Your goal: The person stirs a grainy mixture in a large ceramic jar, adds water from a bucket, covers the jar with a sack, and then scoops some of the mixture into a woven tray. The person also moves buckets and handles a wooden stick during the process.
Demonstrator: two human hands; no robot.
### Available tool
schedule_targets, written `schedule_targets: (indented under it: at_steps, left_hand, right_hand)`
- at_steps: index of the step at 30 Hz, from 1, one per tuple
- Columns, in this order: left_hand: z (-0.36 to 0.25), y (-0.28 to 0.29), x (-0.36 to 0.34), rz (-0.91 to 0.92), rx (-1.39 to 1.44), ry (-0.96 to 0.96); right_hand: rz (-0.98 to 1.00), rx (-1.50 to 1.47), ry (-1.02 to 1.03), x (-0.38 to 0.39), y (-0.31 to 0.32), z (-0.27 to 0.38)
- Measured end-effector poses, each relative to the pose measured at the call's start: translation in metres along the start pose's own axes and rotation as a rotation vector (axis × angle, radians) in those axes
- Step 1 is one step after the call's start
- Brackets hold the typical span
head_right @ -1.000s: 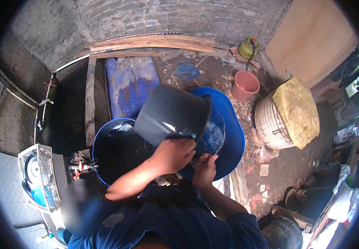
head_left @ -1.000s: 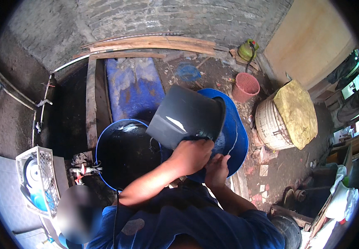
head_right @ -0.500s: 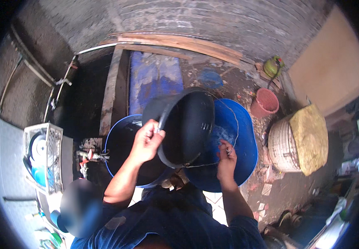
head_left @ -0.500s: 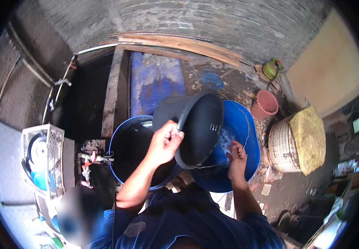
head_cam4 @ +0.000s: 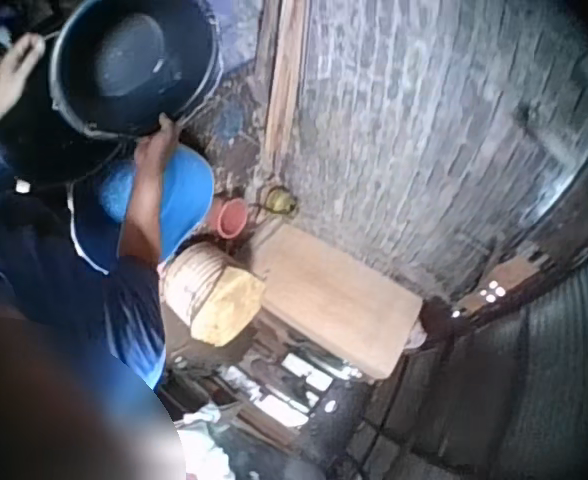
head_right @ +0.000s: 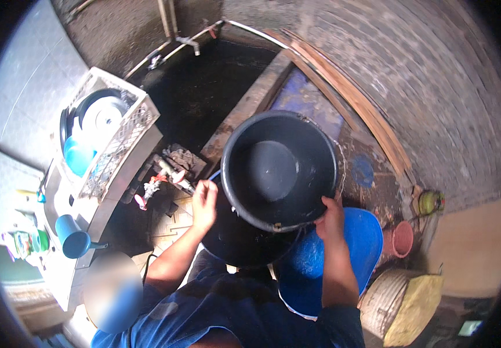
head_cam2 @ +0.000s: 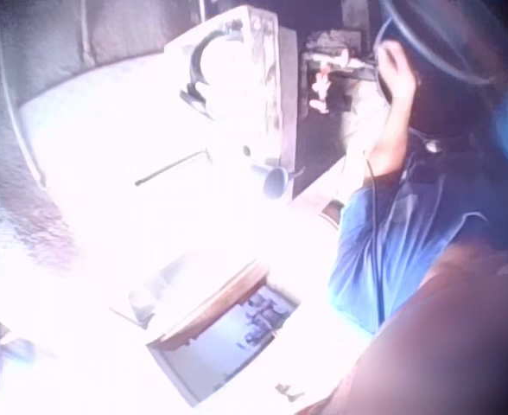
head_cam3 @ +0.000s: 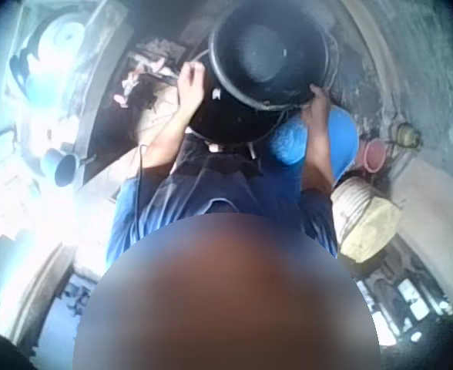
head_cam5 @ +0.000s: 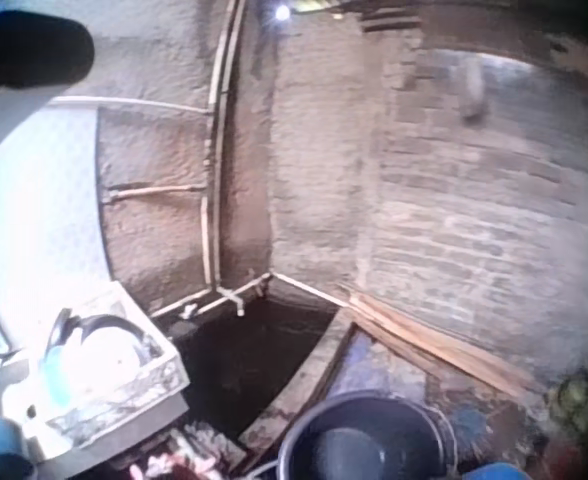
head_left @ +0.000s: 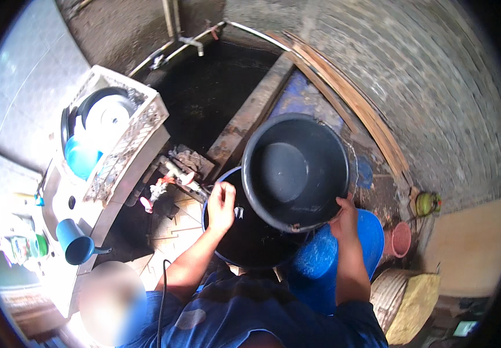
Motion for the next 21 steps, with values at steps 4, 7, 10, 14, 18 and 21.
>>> schedule_targets:
  at_steps: [4,7,10,14,18,21]
  left_hand:
    - [0.075,0.046,0.049,0.055,-0.694,0.066]
    - [0.115,0.058,0.075,0.038,-0.874,0.211]
    - [0.143,0.062,0.076,0.011,-0.924,0.132]
    - [0.163,0.061,0.079,0.035,-0.961,0.062]
    - [0.173,0.062,0.084,0.086,-0.946,0.095]
    - [0.178,0.063,0.085,0.093,-0.895,0.081]
  right_hand:
    - [-0.034,0.312,0.026,-0.074,-0.077,-0.008]
    - [-0.097,0.515,0.131,-0.134,-0.141,-0.029]
    - [-0.089,0.640,0.292,-0.196,-0.211,-0.064]
    - [-0.011,1.003,0.487,-0.258,-0.295,-0.111]
    - [0.047,1.250,0.630,-0.304,-0.365,-0.170]
    - [0.095,1.376,0.676,-0.325,-0.399,-0.211]
Point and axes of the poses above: each hand's wrist, its own x-axis away from the middle knuckle, its own y-axis out of the back of the hand, z = x × y, the point moved 1 cm from there along -x, towards the middle knuckle, and after that the axes turned 4 degrees about -x, right-handed, at the moved point
